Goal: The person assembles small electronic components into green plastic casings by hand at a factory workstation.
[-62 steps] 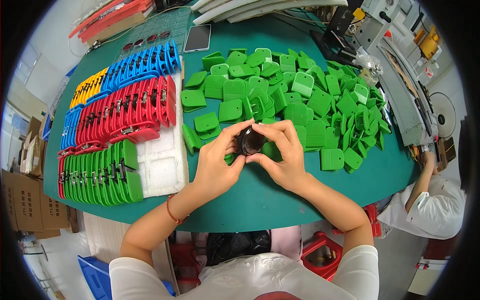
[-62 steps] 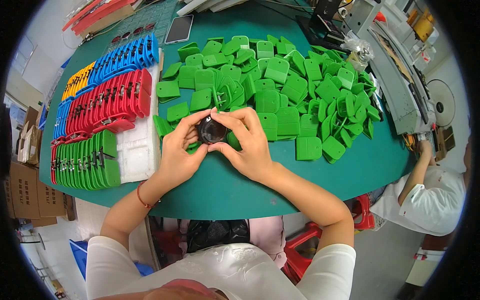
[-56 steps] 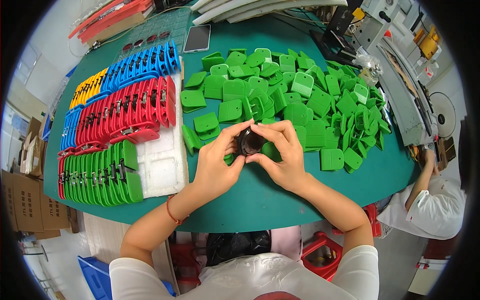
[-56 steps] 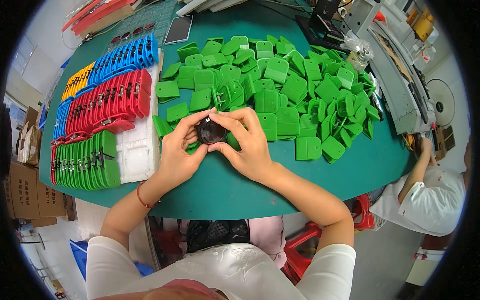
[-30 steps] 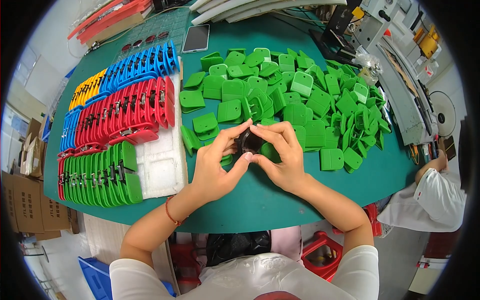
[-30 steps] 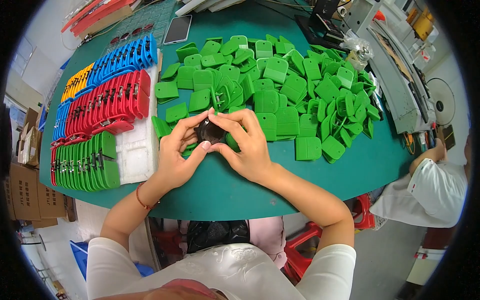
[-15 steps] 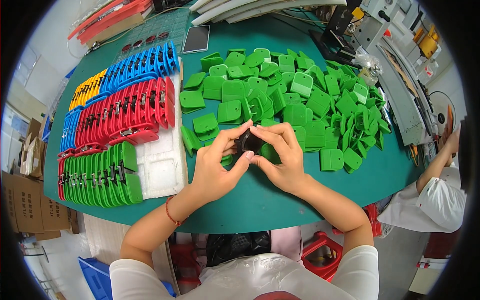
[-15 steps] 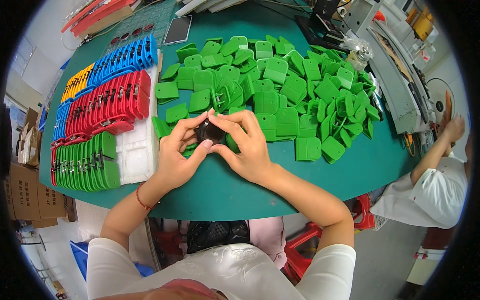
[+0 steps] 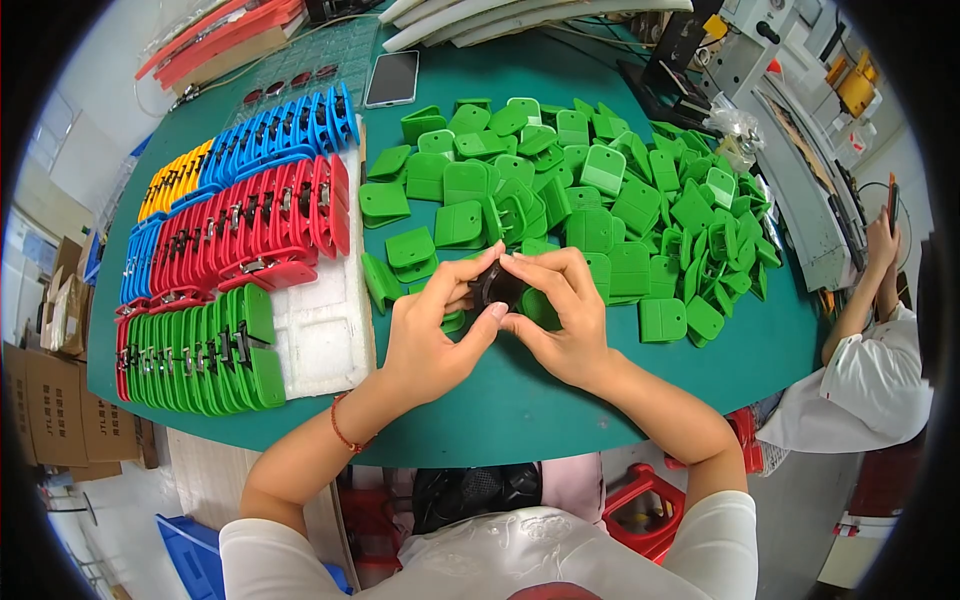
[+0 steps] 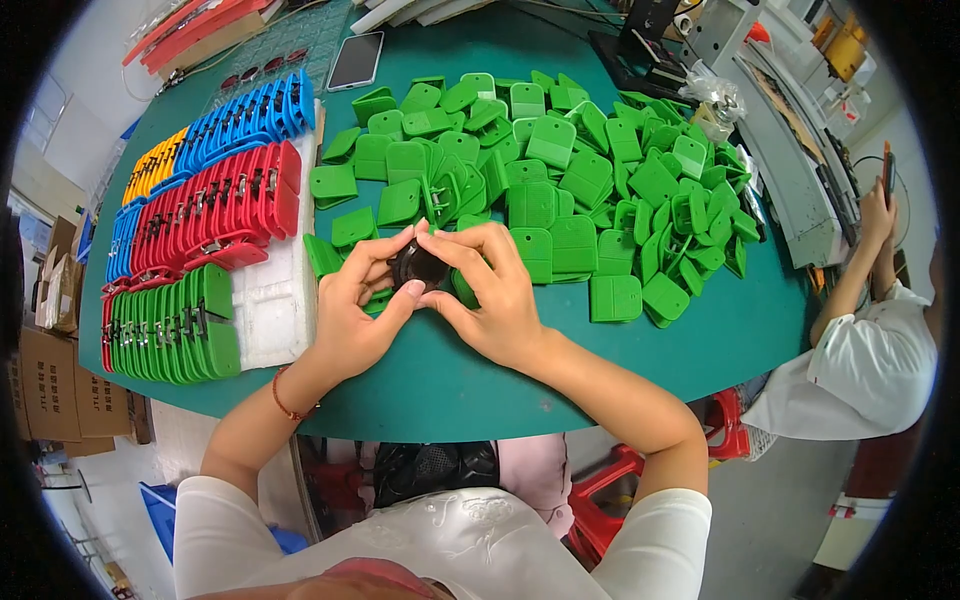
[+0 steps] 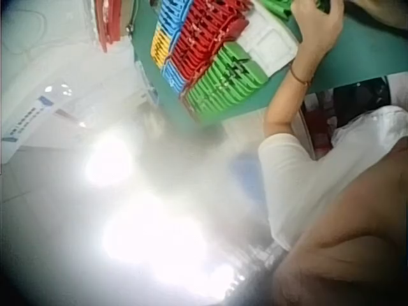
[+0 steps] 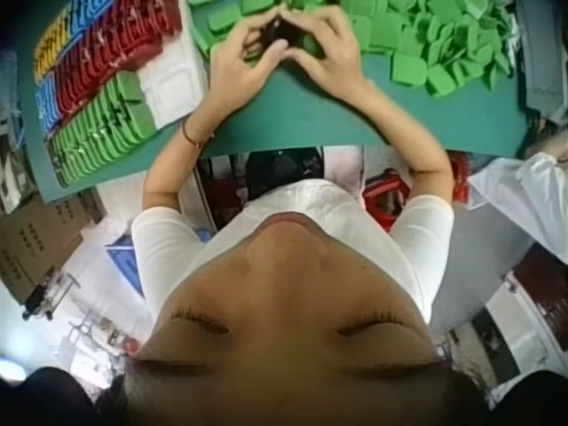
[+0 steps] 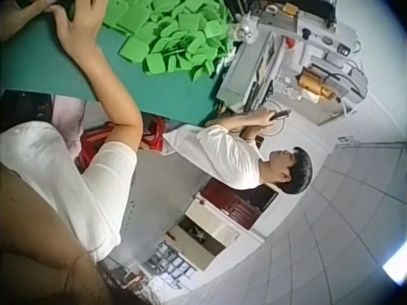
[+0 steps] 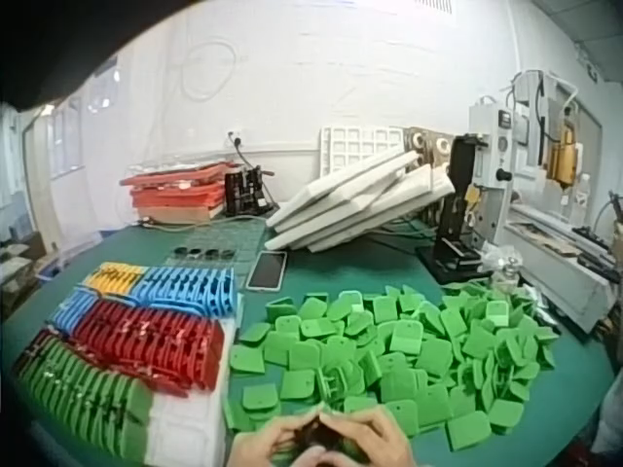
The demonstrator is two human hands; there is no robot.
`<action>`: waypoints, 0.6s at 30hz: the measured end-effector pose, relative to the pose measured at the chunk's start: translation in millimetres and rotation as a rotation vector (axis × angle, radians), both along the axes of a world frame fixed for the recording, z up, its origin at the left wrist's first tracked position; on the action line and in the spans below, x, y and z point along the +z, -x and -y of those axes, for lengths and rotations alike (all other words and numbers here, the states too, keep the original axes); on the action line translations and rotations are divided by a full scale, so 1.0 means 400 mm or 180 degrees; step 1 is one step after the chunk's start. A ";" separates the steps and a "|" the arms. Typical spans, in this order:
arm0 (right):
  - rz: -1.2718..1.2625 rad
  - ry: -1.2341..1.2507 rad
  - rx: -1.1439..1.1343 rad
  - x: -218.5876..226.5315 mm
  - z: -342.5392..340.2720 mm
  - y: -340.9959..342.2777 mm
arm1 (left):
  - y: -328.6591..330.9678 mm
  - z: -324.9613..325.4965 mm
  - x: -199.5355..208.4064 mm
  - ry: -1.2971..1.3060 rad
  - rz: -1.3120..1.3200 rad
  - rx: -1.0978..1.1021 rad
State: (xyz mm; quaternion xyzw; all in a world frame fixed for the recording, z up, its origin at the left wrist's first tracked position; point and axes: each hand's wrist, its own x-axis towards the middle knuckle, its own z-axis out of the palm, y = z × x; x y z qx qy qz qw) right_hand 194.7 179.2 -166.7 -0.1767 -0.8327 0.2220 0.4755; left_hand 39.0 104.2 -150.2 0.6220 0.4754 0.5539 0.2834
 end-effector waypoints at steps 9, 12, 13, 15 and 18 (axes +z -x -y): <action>0.0139 0.0032 0.0019 0.002 0.002 -0.003 | 0.001 0.001 -0.004 -0.0036 -0.0016 0.0025; 0.0146 0.0017 0.0005 0.003 0.003 -0.007 | -0.001 0.000 -0.001 0.0017 -0.0020 0.0004; 0.0148 0.0019 0.0006 0.002 0.003 -0.007 | 0.000 0.001 -0.001 0.0028 -0.0028 0.0009; 0.0148 0.0014 0.0005 0.001 0.002 -0.006 | 0.000 0.000 -0.002 0.0041 -0.0035 0.0013; 0.0131 -0.0004 0.0012 -0.001 0.001 -0.005 | 0.000 0.000 -0.003 -0.0006 -0.0046 0.0017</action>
